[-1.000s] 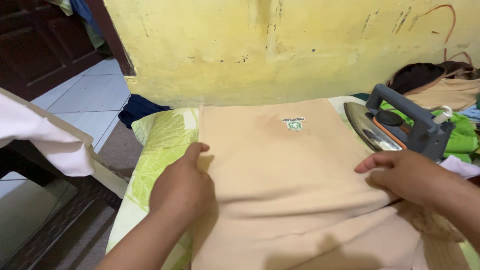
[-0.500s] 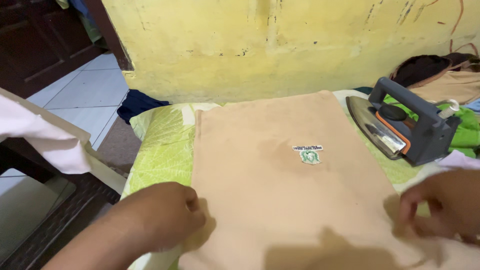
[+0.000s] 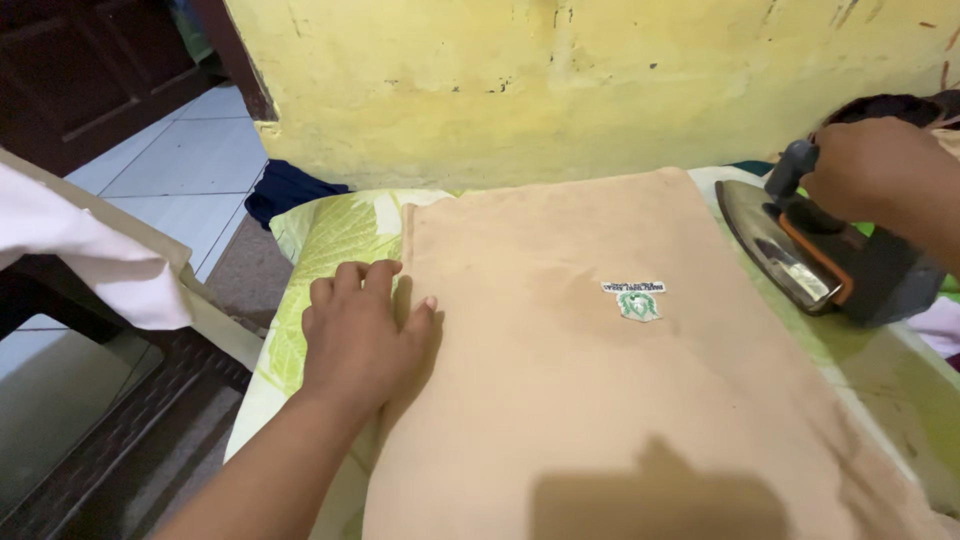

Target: The person irons a beige garment on a patterned ironing board, repeatedly smoothing the fabric with an iron and adjusting the garment's position. The person then picks up a yellow garment and begins to unfold it.

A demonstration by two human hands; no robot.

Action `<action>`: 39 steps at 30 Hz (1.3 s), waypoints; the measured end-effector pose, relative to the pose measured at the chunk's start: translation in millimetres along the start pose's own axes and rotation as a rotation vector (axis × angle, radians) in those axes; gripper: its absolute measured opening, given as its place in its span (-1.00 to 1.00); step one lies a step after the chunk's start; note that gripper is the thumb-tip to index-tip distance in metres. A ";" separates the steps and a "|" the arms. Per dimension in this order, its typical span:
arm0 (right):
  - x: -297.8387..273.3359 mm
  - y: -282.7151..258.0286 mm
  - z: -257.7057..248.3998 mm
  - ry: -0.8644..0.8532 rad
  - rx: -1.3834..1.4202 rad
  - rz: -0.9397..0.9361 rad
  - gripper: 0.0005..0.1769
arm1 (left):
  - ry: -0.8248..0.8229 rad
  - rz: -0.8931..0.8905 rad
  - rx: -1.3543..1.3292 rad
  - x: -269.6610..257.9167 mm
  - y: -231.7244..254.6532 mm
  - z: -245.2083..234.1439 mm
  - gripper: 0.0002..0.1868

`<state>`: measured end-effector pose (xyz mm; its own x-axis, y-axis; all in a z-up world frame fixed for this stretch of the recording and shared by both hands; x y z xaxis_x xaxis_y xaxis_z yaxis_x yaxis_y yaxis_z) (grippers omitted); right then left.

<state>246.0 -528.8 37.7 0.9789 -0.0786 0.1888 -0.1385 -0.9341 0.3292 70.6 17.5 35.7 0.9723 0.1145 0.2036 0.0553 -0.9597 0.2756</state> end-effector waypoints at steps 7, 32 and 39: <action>7.2 35.8 42.6 -0.201 0.482 0.326 -0.36 | 0.105 0.055 -0.008 -4.5 -13.2 12.5 -0.39; -142.0 -193.5 -155.3 -0.132 0.341 -0.050 -0.33 | 0.133 -0.001 -0.087 -5.7 -18.4 9.7 -0.52; -103.6 -193.4 -129.8 -0.230 0.411 -0.054 -0.27 | 0.137 -0.010 -0.092 -6.1 -19.2 9.8 -0.54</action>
<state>151.8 -294.8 74.6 0.9974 -0.0580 -0.0436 -0.0609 -0.9958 -0.0690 65.8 32.7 19.9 0.9315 0.1641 0.3246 0.0380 -0.9315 0.3616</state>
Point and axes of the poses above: each hand's wrist, its own x-axis towards the middle knuckle, its own z-axis out of the palm, y = z × x, the point moved 9 cm from there along x, towards the middle knuckle, and after that the axes turned 6 degrees about x, right-handed, at the moved point
